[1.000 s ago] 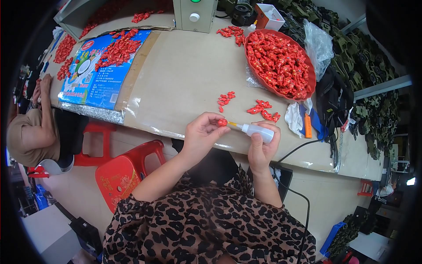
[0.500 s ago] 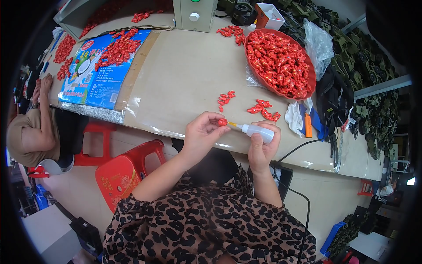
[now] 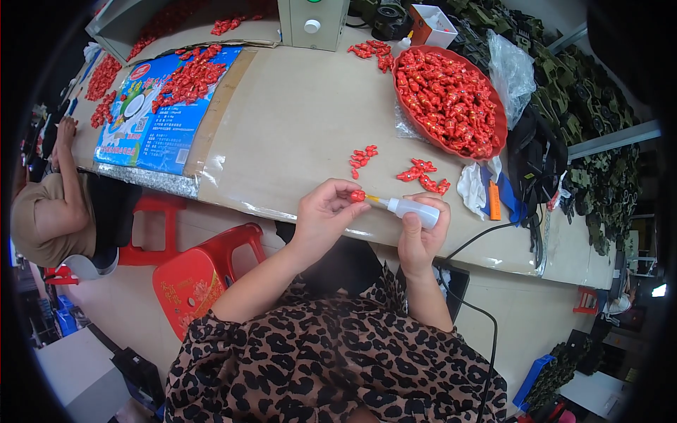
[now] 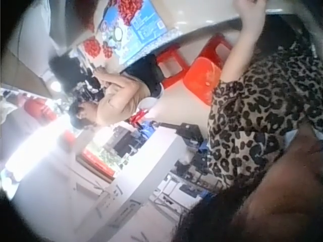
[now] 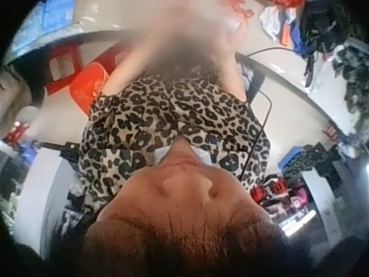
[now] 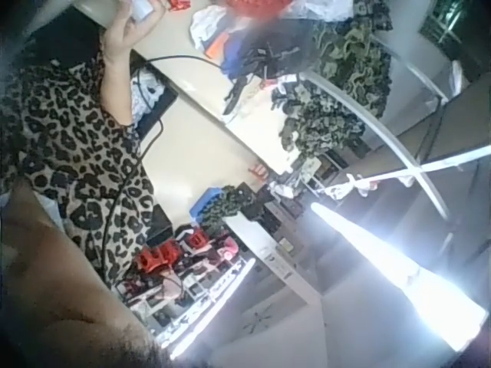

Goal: The person takes small plastic components from a dispenser and applies adhesive to the pieces using a glue bottle, assembling them together by hand.

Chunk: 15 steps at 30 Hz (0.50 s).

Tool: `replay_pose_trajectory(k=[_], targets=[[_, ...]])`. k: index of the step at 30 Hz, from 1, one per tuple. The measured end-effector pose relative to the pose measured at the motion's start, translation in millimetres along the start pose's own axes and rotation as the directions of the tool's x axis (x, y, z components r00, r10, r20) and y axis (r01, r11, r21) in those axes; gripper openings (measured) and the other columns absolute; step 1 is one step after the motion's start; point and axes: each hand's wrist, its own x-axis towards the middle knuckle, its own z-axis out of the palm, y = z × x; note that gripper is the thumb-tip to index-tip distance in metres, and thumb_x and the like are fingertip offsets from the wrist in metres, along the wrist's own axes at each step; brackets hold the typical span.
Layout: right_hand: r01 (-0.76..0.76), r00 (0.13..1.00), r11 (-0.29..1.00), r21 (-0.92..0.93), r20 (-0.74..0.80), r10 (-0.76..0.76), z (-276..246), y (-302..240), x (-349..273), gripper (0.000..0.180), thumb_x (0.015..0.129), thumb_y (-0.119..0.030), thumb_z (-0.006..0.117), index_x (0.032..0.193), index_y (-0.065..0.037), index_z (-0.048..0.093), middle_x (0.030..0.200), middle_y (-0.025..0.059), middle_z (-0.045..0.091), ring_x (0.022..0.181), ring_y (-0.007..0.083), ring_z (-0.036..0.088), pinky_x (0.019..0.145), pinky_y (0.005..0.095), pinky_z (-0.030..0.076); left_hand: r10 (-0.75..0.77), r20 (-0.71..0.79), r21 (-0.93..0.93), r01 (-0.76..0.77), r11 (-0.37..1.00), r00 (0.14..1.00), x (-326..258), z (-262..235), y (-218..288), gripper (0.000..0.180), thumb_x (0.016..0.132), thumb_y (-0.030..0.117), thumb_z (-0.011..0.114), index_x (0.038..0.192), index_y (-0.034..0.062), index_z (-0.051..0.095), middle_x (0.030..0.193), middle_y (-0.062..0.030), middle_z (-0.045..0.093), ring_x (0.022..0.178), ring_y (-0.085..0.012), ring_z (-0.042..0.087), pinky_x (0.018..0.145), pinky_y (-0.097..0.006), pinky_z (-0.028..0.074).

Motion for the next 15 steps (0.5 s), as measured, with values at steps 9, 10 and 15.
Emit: replay_pose_trajectory(k=[9,10,15], targets=[[-0.004,1.000,1.000,-0.008,-0.005,0.004,-1.3,1.1,0.0,0.025,0.079,-0.013,0.054,0.094,-0.002,0.038,0.090,0.0100,0.043,0.082,0.0158,0.045,0.070,0.0256,0.041,-0.002,-0.019,0.000,0.002,1.000,1.000,0.3,-0.1,-1.3,0.020,0.073,-0.007,0.056,0.091,-0.0039,0.048,0.085,-0.0058,0.052,0.076,-0.0087,0.053,0.070,-0.019,0.045],[0.005,1.000,1.000,-0.011,-0.004,-0.005,-1.2,0.6,0.5,0.025,0.079,-0.013,0.054,0.094,-0.002,0.038,0.090,0.0100,0.043,0.082,0.0157,0.045,0.070,0.0256,0.041,-0.003,-0.022,-0.009,0.002,1.000,1.000,0.5,0.0,-1.3,0.020,0.073,-0.007,0.056,0.091,-0.0039,0.048,0.085,-0.0057,0.052,0.076,-0.0088,0.053,0.070,-0.019,0.045],[-0.007,1.000,1.000,-0.012,-0.011,0.007,-0.8,0.0,-0.7,0.026,0.079,-0.014,0.055,0.095,-0.002,0.038,0.090,0.0099,0.043,0.082,0.0156,0.046,0.070,0.0252,0.041,-0.008,-0.017,-0.006,0.008,1.000,1.000,0.8,-1.2,-1.5,0.020,0.074,-0.006,0.056,0.092,-0.0040,0.047,0.086,-0.0062,0.052,0.077,-0.0094,0.054,0.071,-0.019,0.045]])
